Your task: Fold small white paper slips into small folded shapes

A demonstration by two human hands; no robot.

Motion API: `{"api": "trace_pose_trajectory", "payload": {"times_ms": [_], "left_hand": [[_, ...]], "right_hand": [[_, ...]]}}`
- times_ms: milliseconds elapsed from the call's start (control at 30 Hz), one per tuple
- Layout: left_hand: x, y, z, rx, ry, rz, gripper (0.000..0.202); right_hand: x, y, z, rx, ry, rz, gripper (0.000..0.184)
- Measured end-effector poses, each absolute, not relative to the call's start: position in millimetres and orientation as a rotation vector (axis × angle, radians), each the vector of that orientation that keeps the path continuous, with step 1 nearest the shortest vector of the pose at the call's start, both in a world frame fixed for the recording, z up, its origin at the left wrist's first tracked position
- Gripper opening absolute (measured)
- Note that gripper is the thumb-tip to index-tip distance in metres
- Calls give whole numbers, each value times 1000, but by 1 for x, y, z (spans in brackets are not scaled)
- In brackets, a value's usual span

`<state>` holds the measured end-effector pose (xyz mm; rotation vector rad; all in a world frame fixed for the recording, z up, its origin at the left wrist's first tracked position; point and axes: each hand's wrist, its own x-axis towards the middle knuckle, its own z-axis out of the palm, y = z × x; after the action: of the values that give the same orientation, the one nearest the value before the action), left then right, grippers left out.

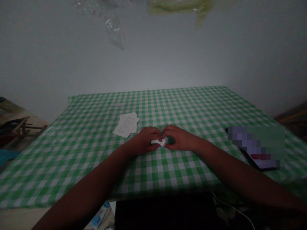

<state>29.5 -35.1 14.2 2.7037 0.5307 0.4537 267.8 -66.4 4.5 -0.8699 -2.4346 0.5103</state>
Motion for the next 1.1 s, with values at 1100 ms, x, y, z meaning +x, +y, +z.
{"api": "trace_pose_trajectory", "payload": {"times_ms": [1100], "left_hand": [[31, -30, 5, 2776, 702, 506, 17]], "right_hand": [[276, -58, 9, -891, -2456, 505, 24]]}}
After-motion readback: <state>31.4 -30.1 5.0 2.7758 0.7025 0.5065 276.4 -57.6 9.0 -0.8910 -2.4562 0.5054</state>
